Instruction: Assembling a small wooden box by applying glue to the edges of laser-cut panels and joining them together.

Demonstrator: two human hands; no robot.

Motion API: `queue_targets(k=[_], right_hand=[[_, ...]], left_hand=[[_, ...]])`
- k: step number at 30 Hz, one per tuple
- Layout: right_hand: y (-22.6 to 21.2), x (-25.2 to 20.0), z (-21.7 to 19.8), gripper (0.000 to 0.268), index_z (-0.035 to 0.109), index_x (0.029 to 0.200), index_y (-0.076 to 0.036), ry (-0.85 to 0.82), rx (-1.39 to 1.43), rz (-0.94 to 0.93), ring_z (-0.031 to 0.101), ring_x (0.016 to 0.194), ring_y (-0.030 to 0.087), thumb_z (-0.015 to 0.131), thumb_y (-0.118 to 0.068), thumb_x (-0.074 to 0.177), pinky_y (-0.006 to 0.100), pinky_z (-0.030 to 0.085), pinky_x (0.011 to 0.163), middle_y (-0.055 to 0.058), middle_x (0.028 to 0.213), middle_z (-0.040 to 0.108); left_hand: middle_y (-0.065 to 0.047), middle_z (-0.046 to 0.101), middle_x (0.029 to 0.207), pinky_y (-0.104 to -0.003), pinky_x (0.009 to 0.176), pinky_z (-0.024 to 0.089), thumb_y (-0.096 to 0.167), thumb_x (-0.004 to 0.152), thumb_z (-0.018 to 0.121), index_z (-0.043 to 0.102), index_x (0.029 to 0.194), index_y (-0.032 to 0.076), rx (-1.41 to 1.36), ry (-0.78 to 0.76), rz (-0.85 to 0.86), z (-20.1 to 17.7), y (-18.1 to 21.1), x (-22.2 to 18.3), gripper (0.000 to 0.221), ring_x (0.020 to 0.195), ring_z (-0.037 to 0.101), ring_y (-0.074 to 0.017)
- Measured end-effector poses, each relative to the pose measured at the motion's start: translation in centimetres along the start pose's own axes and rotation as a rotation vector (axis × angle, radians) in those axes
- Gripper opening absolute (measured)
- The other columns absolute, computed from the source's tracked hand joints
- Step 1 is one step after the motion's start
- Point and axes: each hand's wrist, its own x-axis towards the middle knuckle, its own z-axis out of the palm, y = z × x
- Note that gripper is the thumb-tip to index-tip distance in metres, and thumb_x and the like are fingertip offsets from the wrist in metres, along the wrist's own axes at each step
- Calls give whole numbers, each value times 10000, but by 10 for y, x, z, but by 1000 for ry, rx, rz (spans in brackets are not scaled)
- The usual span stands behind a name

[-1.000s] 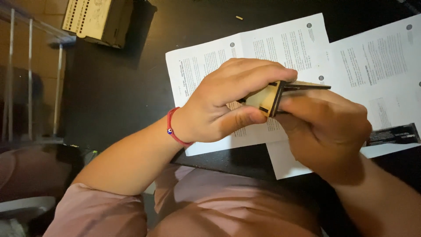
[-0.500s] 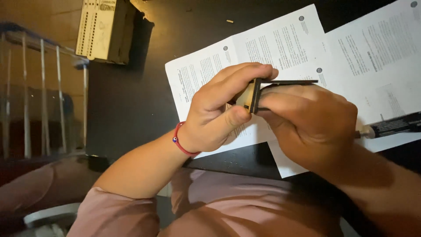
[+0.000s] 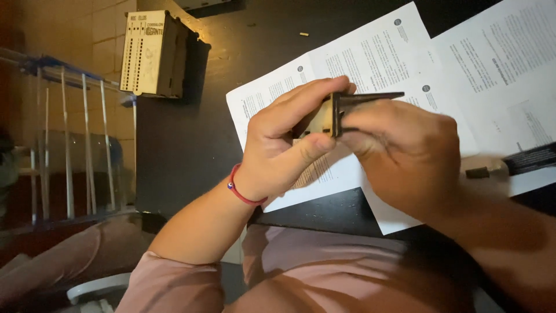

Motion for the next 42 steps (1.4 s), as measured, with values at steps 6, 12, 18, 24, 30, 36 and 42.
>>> queue_targets(k=[6, 12, 18, 24, 30, 36, 42], right_hand=[[-3, 8, -1, 110, 647, 967, 100, 20, 201, 128, 522, 707, 177, 669, -9, 969, 292, 445, 657, 118, 794, 605], [22, -2, 3, 208, 611, 979, -9, 18, 592, 101, 599, 767, 180, 608, -216, 959, 302, 486, 727, 98, 861, 626], [19, 12, 12, 193, 536, 772, -31, -10, 601, -40, 552, 767, 194, 670, -85, 900, 358, 497, 737, 60, 816, 586], [23, 6, 29, 194, 567, 839, -118, 159, 388, -78, 572, 913, 197, 725, -212, 902, 360, 506, 818, 20, 994, 551], [17, 13, 34, 210, 531, 819, -102, 95, 242, -121, 526, 856, 194, 695, -199, 906, 357, 460, 772, 29, 933, 512], [14, 16, 39, 231, 487, 794, -84, 120, 134, -168, 470, 788, 191, 659, -184, 911, 354, 405, 716, 38, 859, 464], [13, 16, 40, 254, 444, 769, -65, 189, 55, -206, 415, 720, 188, 623, -169, 916, 351, 349, 660, 48, 786, 416]], left_hand=[[-147, 575, 1542, -338, 1277, 509, 395, 1133, 497, 294, 1580, 136, 277, -102, 55, -10, 8, -2, 555, 1458, 637, -258], [-176, 710, 1179, -369, 872, 612, 345, 1027, 663, 500, 1386, 42, 412, 53, 264, -9, 19, -1, 497, 993, 750, -306], [-136, 728, 1220, -407, 833, 564, 217, 1051, 773, 478, 1409, 63, 490, 58, 364, -16, 25, -7, 488, 1021, 742, -316], [-29, 737, 1261, -430, 760, 480, 233, 1060, 801, 518, 1359, 136, 646, 183, 412, -19, 18, -18, 424, 962, 728, -302], [24, 735, 1206, -405, 729, 437, 222, 1013, 767, 605, 1291, 123, 675, 303, 410, -20, 18, -19, 337, 918, 680, -268], [21, 721, 1197, -406, 691, 402, 231, 930, 787, 651, 1231, 95, 700, 307, 469, -23, 16, -19, 357, 851, 614, -240], [4, 712, 1222, -411, 702, 398, 217, 956, 760, 632, 1258, 89, 649, 278, 448, -22, 15, -18, 353, 864, 622, -250]])
